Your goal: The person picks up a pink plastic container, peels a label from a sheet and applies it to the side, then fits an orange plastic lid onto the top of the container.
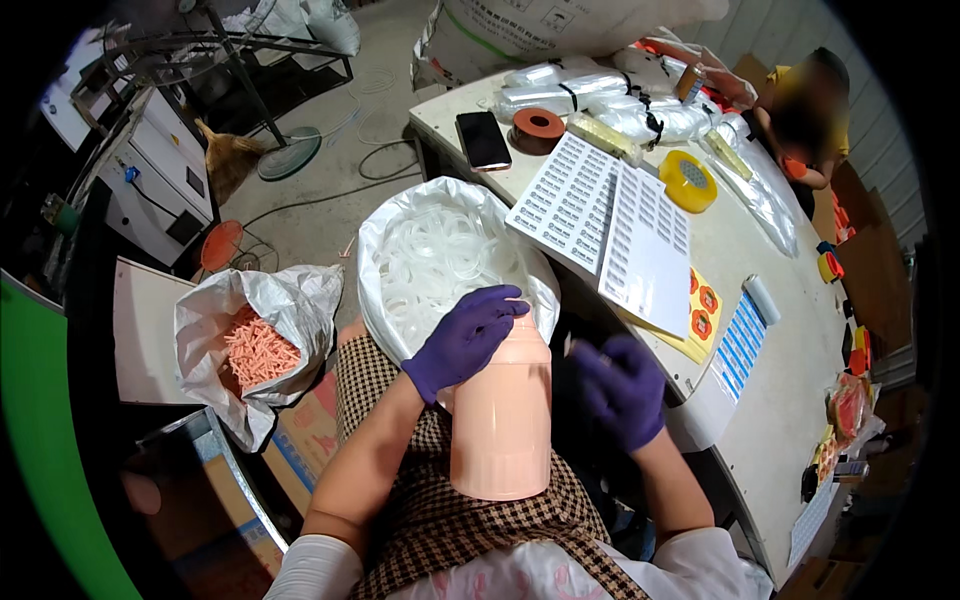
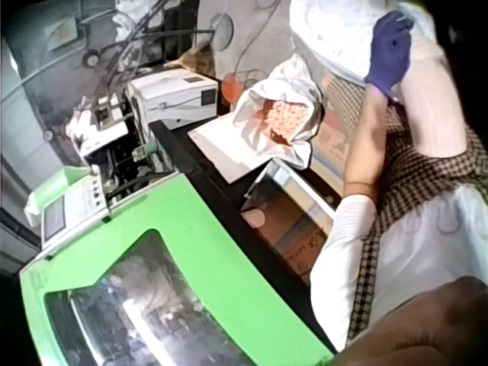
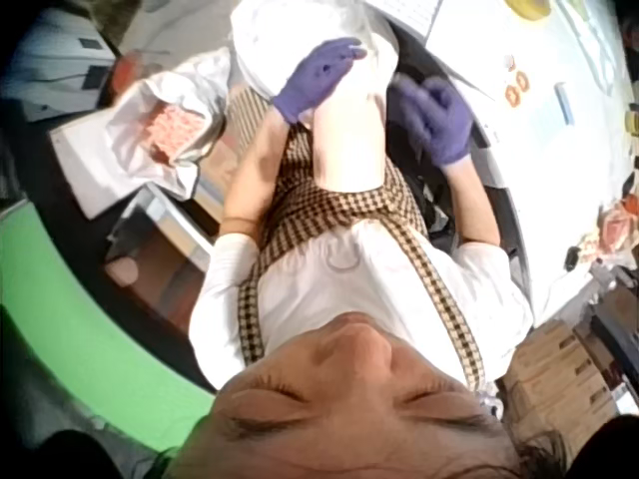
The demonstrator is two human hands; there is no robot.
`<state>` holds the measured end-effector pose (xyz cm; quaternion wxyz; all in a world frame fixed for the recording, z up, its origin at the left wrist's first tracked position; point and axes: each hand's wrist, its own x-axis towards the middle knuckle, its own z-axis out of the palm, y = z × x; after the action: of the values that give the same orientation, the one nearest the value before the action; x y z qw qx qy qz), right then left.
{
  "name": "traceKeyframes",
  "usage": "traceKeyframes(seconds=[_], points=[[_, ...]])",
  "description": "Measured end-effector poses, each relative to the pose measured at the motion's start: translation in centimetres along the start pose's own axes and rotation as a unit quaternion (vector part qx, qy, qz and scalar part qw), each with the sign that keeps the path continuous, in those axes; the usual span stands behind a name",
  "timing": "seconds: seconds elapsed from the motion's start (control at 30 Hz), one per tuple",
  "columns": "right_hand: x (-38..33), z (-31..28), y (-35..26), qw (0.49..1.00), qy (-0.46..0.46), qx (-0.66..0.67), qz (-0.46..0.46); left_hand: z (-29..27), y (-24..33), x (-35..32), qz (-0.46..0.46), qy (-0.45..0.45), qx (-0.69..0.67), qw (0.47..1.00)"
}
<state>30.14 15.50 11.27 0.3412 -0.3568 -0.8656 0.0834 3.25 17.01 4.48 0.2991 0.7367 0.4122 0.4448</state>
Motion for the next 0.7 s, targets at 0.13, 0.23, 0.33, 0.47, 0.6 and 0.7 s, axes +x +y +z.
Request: traceKeyframes(seconds=[0.13, 0.23, 0.33, 0.47, 0.6, 0.7], points=[[-2.2, 0.3, -1.8, 0.994, -0.033, -0.041, -0.092, 0.8, 1.6, 0.7, -0.102, 0.005, -0.093, 0.990], [-2.2, 0.6, -2.1, 0.988, -0.038, -0.093, -0.118, 0.5, 1.1, 0.8, -0.004, -0.019, -0.001, 1.000], [-1.9, 1.0, -1.9, 0.987, -0.048, -0.087, -0.125, 0.3, 0.7, 0.5, -0.022, -0.036, -0.008, 0.999], [-1.7, 1.7, -2.2, 0.987, -0.051, -0.093, -0.120, -0.1, 0.5, 0.3, -0.005, -0.065, -0.032, 0.997], [-1.7, 2.4, -2.2, 0.985, -0.061, -0.107, -0.122, -0.7, 0.7, -0.1, -0.021, -0.084, -0.025, 0.996], [-1.9, 2.6, -2.4, 0.977, -0.101, -0.148, -0.114, -1.6, 1.6, 0.1, -0.026, -0.127, 0.026, 0.991]])
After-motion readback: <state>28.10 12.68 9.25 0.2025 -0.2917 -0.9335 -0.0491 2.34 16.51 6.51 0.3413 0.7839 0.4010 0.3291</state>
